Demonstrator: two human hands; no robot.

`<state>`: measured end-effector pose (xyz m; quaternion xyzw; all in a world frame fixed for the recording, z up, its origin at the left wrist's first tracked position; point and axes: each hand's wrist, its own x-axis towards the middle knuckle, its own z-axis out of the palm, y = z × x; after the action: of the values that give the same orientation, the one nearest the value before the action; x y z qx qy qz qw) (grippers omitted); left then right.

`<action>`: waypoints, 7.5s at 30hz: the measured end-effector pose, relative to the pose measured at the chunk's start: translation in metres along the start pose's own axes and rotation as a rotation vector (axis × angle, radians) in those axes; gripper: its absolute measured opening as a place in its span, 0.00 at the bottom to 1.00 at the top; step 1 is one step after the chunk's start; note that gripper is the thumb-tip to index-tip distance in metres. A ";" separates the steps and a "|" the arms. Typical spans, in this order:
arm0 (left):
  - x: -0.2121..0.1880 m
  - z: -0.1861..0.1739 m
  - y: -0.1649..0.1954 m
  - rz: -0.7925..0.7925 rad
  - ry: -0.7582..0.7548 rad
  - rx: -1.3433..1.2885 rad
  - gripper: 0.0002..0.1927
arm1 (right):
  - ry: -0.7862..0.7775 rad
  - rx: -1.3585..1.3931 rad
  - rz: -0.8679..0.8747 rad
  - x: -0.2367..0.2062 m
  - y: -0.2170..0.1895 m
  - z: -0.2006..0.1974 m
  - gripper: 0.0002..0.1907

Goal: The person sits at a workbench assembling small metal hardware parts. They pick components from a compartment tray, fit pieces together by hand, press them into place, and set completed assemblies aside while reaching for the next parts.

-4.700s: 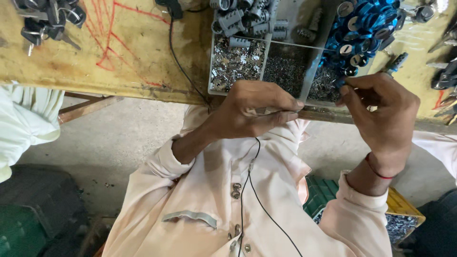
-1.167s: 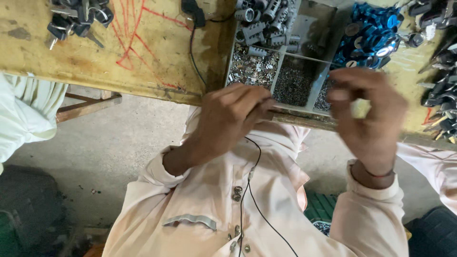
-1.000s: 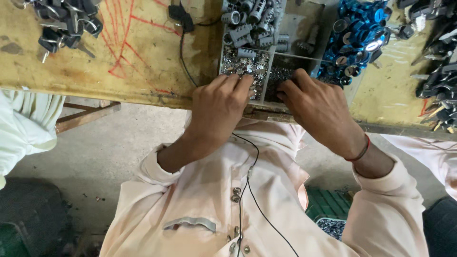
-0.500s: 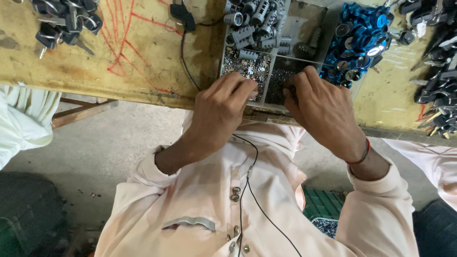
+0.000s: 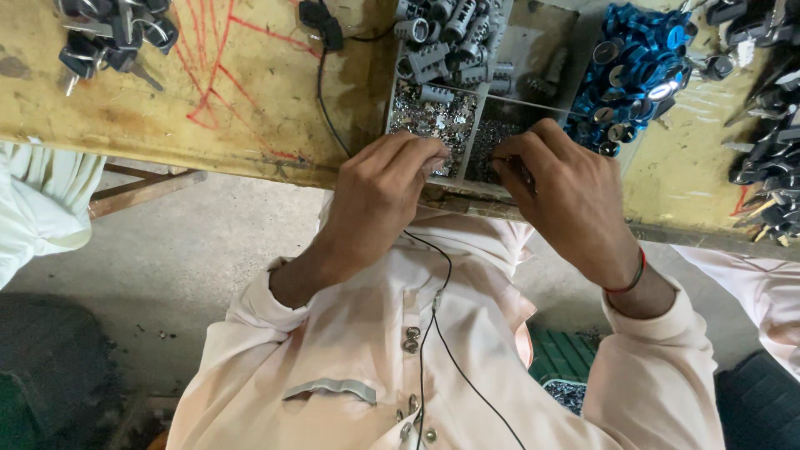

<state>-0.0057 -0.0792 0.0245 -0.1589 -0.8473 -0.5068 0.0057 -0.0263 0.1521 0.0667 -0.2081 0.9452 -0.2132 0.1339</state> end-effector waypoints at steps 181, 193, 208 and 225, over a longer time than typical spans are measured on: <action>0.000 0.053 -0.025 -0.289 -0.376 -1.156 0.06 | 0.424 -0.461 -0.125 -0.047 0.020 -0.038 0.10; -0.001 0.047 -0.024 -0.222 -0.339 -1.145 0.06 | 0.094 -0.342 -0.409 0.076 0.036 -0.006 0.06; 0.005 0.049 -0.025 -0.325 -0.409 -1.474 0.07 | 0.110 0.309 0.032 -0.024 -0.009 -0.011 0.15; -0.006 0.043 0.006 -0.515 -0.184 -1.112 0.11 | 0.466 -0.012 -0.179 -0.030 -0.028 -0.004 0.12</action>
<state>0.0080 -0.0410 0.0082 0.0284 -0.4644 -0.8418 -0.2737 0.0087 0.1439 0.0881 -0.2371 0.9296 -0.2607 -0.1082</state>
